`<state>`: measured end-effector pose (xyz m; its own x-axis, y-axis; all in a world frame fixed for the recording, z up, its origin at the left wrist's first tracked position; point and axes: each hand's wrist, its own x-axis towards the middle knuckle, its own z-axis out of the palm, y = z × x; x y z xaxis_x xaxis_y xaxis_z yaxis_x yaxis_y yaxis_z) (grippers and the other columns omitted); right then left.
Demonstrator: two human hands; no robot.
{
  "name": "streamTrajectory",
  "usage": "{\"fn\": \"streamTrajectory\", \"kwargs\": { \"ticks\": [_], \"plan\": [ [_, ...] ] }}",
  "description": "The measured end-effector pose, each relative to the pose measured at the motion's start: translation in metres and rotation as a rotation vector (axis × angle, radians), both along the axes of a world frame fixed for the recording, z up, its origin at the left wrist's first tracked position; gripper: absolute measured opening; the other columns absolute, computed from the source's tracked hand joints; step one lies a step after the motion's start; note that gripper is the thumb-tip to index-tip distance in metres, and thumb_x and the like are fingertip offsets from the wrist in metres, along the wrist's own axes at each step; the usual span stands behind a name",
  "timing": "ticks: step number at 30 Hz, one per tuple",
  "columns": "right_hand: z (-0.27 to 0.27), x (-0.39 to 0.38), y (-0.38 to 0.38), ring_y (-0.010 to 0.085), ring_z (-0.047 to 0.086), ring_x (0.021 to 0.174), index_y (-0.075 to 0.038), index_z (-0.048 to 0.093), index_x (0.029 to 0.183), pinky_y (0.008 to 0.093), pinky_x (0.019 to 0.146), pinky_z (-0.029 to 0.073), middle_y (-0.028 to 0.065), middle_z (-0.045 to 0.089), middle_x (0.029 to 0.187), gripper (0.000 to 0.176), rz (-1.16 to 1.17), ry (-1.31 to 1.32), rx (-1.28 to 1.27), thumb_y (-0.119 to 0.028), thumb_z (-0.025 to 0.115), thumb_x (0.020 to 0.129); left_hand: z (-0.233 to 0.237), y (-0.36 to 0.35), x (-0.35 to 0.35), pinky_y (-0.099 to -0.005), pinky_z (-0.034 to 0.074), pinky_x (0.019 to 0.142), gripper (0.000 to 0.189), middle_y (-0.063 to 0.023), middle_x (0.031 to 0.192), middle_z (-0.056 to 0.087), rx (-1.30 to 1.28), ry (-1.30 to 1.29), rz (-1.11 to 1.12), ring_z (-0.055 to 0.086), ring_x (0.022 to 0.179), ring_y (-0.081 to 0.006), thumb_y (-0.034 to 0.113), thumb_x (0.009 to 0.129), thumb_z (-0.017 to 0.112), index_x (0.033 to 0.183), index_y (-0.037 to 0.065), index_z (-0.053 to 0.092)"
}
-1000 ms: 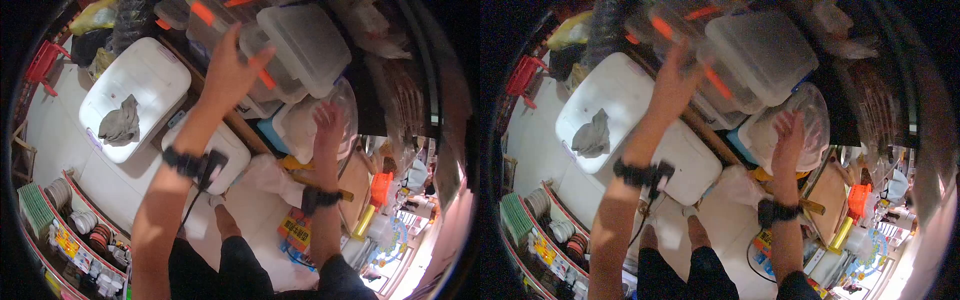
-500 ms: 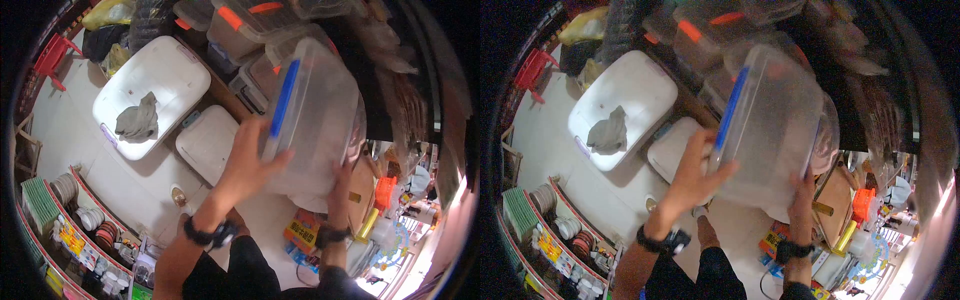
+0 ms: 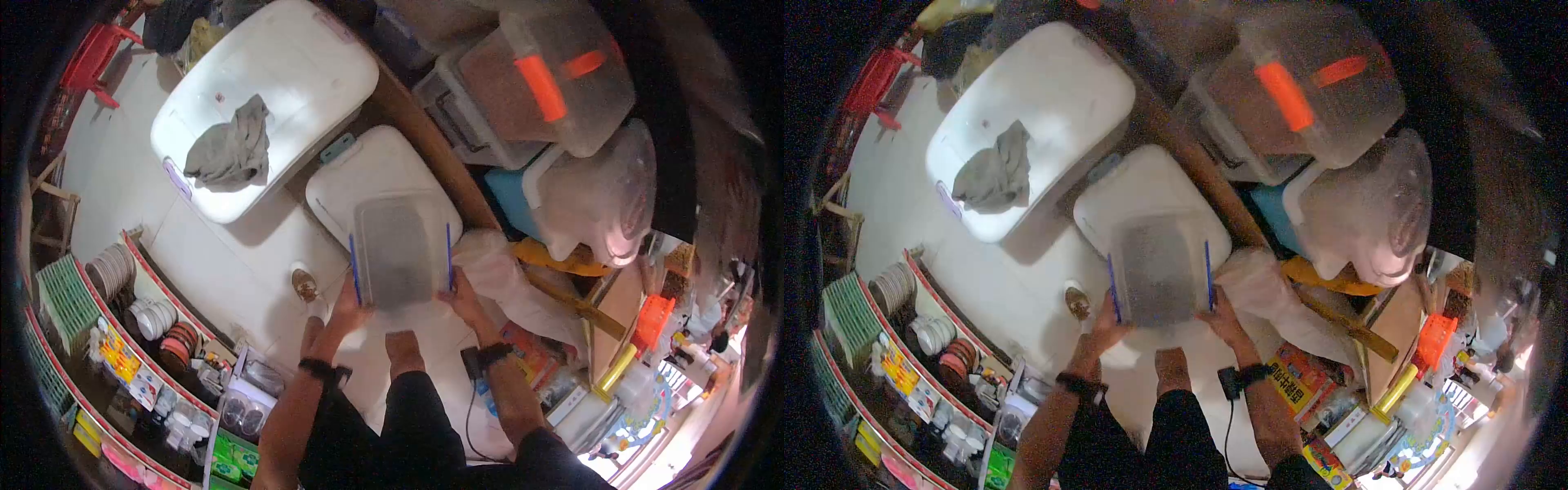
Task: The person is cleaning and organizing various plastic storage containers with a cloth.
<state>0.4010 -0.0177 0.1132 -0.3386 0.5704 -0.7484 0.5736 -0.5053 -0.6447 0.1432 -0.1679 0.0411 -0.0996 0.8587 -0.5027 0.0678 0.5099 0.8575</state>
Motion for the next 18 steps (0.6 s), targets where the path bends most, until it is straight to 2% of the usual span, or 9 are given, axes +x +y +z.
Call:
{"fn": "streamTrajectory", "kwargs": {
  "ticks": [1,3,5,8,9,11,14,17,18],
  "plan": [
    [-0.012,0.000,0.004,0.0241,0.043,0.133,-0.001,0.033,0.146,0.0351,0.111,0.035,0.0136,0.047,0.141,0.072,-0.052,0.010,0.016,-0.002,0.072,0.085,-0.010,0.014,0.004,-0.0424,0.036,0.111,0.090,-0.0213,0.137,0.051,-0.087,0.074,-0.034,0.046,0.133,-0.0366,0.003,0.072,0.072,0.150,0.003,0.025],
    [-0.040,0.004,0.014,0.0248,0.043,0.133,-0.001,0.033,0.146,0.0346,0.111,0.034,0.0142,0.047,0.141,0.071,-0.099,0.015,0.021,-0.003,0.070,0.086,-0.035,0.038,0.016,-0.0433,0.036,0.112,0.091,-0.0250,0.136,0.051,0.075,-0.041,0.085,0.046,0.133,-0.0406,0.005,0.074,0.070,0.151,0.003,0.023],
    [-0.073,0.015,0.019,0.0237,0.048,0.128,-0.003,0.038,0.139,0.0361,0.101,0.045,0.0124,0.052,0.134,0.068,-0.169,-0.047,0.017,0.001,0.073,0.082,-0.065,0.050,0.032,-0.0447,0.038,0.111,0.090,-0.0272,0.135,0.051,-0.007,-0.002,0.049,0.048,0.130,-0.0429,0.004,0.074,0.069,0.151,0.003,0.023],
    [-0.120,0.047,0.011,0.0219,0.052,0.119,-0.004,0.042,0.132,0.0353,0.092,0.048,0.0103,0.056,0.125,0.061,-0.203,-0.150,-0.022,0.000,0.074,0.080,-0.100,0.068,0.053,-0.0475,0.042,0.106,0.089,-0.0302,0.132,0.052,-0.112,0.149,-0.035,0.052,0.124,-0.0460,0.004,0.075,0.067,0.152,0.004,0.022],
    [-0.119,0.052,0.007,0.0219,0.052,0.119,-0.004,0.042,0.132,0.0353,0.092,0.048,0.0103,0.056,0.125,0.061,-0.205,-0.154,-0.034,0.000,0.074,0.080,-0.101,0.074,0.059,-0.0489,0.045,0.103,0.089,-0.0311,0.129,0.053,-0.138,0.257,-0.081,0.055,0.119,-0.0467,0.004,0.076,0.067,0.152,0.004,0.022],
    [-0.118,0.055,-0.001,0.0213,0.053,0.114,-0.005,0.042,0.137,0.0368,0.092,0.046,0.0094,0.053,0.129,0.064,-0.242,-0.153,-0.161,-0.013,0.074,0.082,-0.101,0.088,0.065,-0.0499,0.047,0.101,0.089,-0.0303,0.126,0.055,-0.170,0.272,-0.165,0.057,0.117,-0.0463,0.004,0.075,0.066,0.152,0.005,0.021],
    [-0.169,0.090,-0.037,0.0190,0.054,0.106,-0.009,0.041,0.135,0.0391,0.085,0.047,0.0064,0.054,0.122,0.063,-0.326,-0.152,-0.330,-0.021,0.075,0.083,-0.099,0.110,0.070,-0.0505,0.049,0.097,0.091,-0.0290,0.120,0.059,-0.204,0.299,-0.304,0.059,0.113,-0.0456,0.005,0.075,0.066,0.153,0.006,0.020],
    [-0.175,0.083,-0.063,0.0208,0.058,0.100,-0.007,0.040,0.127,0.0363,0.085,0.050,0.0049,0.059,0.109,0.057,-0.508,-0.228,-0.184,-0.017,0.077,0.084,-0.111,0.124,0.075,-0.0496,0.050,0.096,0.091,-0.0287,0.118,0.061,-0.199,0.302,-0.371,0.060,0.112,-0.0453,0.004,0.074,0.064,0.154,0.006,0.021],
    [-0.173,0.087,-0.065,0.0203,0.061,0.097,-0.007,0.036,0.131,0.0361,0.083,0.051,0.0055,0.062,0.111,0.061,-0.463,-0.158,-0.143,-0.024,0.075,0.087,-0.114,0.125,0.075,-0.0491,0.050,0.096,0.090,-0.0289,0.118,0.061,-0.189,0.304,-0.380,0.060,0.112,-0.0455,0.004,0.074,0.064,0.154,0.005,0.022]
  ]
}}
